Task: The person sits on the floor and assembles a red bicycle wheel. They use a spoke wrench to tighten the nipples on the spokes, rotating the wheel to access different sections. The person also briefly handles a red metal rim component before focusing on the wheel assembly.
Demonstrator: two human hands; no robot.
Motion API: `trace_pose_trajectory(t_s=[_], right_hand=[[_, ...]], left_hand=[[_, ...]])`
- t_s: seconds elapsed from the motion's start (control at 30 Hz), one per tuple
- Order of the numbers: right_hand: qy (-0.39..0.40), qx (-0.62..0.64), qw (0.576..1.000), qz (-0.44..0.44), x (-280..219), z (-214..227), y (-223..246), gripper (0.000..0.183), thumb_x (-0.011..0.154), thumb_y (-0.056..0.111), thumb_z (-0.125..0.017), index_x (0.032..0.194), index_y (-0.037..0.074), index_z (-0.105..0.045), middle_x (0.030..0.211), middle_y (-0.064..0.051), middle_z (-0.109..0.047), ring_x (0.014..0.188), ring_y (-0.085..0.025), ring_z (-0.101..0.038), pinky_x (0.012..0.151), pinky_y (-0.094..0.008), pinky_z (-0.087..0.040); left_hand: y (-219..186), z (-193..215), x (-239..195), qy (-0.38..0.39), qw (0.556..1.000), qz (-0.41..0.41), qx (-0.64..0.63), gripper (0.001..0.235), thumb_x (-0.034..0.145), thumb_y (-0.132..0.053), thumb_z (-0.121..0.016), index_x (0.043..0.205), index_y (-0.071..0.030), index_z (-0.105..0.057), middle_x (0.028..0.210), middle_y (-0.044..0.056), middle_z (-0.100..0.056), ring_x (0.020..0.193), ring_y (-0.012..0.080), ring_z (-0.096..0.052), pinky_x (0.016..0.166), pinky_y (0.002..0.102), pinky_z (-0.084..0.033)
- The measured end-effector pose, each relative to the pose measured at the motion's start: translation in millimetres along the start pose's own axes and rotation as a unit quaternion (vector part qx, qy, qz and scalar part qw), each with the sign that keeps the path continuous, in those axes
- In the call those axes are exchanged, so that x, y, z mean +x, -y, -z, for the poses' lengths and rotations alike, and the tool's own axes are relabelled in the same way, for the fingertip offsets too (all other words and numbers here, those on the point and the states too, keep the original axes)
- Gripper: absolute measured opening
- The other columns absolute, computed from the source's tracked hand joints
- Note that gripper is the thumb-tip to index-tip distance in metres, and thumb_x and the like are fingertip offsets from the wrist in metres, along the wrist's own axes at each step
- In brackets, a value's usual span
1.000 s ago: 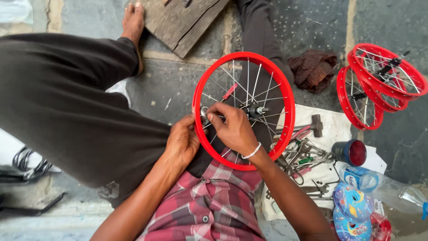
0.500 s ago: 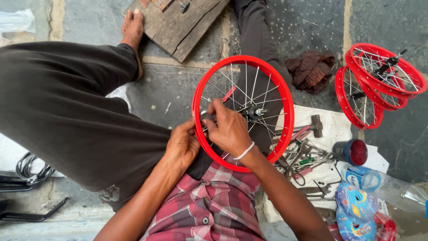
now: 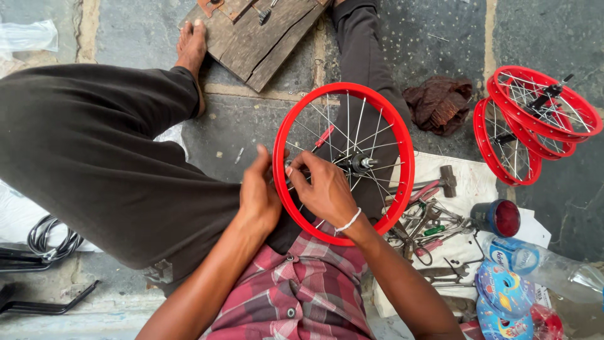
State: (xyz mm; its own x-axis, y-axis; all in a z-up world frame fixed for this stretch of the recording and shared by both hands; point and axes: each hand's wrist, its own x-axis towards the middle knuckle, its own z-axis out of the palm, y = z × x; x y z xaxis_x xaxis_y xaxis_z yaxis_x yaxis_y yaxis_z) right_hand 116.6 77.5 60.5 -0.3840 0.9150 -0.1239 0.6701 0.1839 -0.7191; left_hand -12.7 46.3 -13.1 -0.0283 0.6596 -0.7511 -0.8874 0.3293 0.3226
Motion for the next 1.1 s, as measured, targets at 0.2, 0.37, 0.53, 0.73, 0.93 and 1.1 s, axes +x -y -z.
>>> trace_pose_trajectory(t_s=[0.2,0.37,0.53,0.73,0.93,1.1], right_hand=[[-0.072,-0.066,0.991,0.088,-2,2,3,0.018,0.091,0.016,-0.069,0.101,0.002,-0.066,0.095,-0.016,-0.070,0.090,-0.038,-0.068,0.078,-0.047,-0.052],[-0.074,-0.068,0.991,0.090,-10,-2,-6,0.019,0.089,0.016,-0.072,0.100,0.002,-0.066,0.096,-0.017,-0.070,0.090,-0.037,-0.068,0.078,-0.046,-0.053],[-0.229,-0.098,0.953,0.172,-42,-5,-2,0.019,0.088,0.009,-0.074,0.104,0.002,-0.065,0.104,-0.015,-0.071,0.096,-0.035,-0.070,0.084,-0.043,-0.057],[-0.230,-0.118,0.954,0.151,-56,12,-5,0.033,0.087,0.008,-0.076,0.116,-0.004,-0.065,0.109,-0.018,-0.069,0.100,-0.036,-0.069,0.089,-0.045,-0.054],[-0.221,-0.182,0.946,0.149,-43,-4,0,0.026,0.091,0.011,-0.073,0.113,0.000,-0.068,0.108,-0.015,-0.071,0.101,-0.034,-0.068,0.096,-0.046,-0.050],[-0.048,-0.006,0.996,0.079,-31,6,-5,0.027,0.096,0.016,-0.067,0.118,0.001,-0.068,0.104,-0.016,-0.072,0.098,-0.033,-0.069,0.089,-0.041,-0.052]], left_hand=[[-11,-36,32,-0.063,0.997,0.019,0.043,0.046,0.090,-0.052,-0.069,0.089,-0.007,-0.064,0.081,0.007,-0.061,0.065,0.0202,-0.055,0.055,0.035,-0.045],[2,-26,36,-0.083,0.996,0.017,0.017,0.042,0.083,-0.046,-0.080,0.088,-0.008,-0.064,0.080,0.006,-0.061,0.065,0.0205,-0.057,0.057,0.036,-0.048],[23,-10,4,-0.092,0.996,-0.004,-0.012,0.039,0.090,-0.044,-0.078,0.086,-0.008,-0.062,0.076,0.006,-0.057,0.064,0.0198,-0.053,0.055,0.036,-0.046],[15,9,-32,-0.021,0.999,-0.021,0.018,0.023,0.087,-0.025,-0.069,0.108,-0.015,-0.071,0.082,-0.002,-0.063,0.075,0.0126,-0.059,0.062,0.034,-0.051],[33,9,-7,0.002,0.998,-0.053,-0.040,0.023,0.092,-0.021,-0.062,0.112,-0.013,-0.067,0.080,0.001,-0.058,0.073,0.0152,-0.056,0.063,0.034,-0.047],[32,19,-12,0.024,0.998,-0.060,-0.027,0.021,0.091,-0.014,-0.059,0.111,-0.009,-0.064,0.092,0.002,-0.069,0.083,0.0157,-0.064,0.072,0.031,-0.050]])
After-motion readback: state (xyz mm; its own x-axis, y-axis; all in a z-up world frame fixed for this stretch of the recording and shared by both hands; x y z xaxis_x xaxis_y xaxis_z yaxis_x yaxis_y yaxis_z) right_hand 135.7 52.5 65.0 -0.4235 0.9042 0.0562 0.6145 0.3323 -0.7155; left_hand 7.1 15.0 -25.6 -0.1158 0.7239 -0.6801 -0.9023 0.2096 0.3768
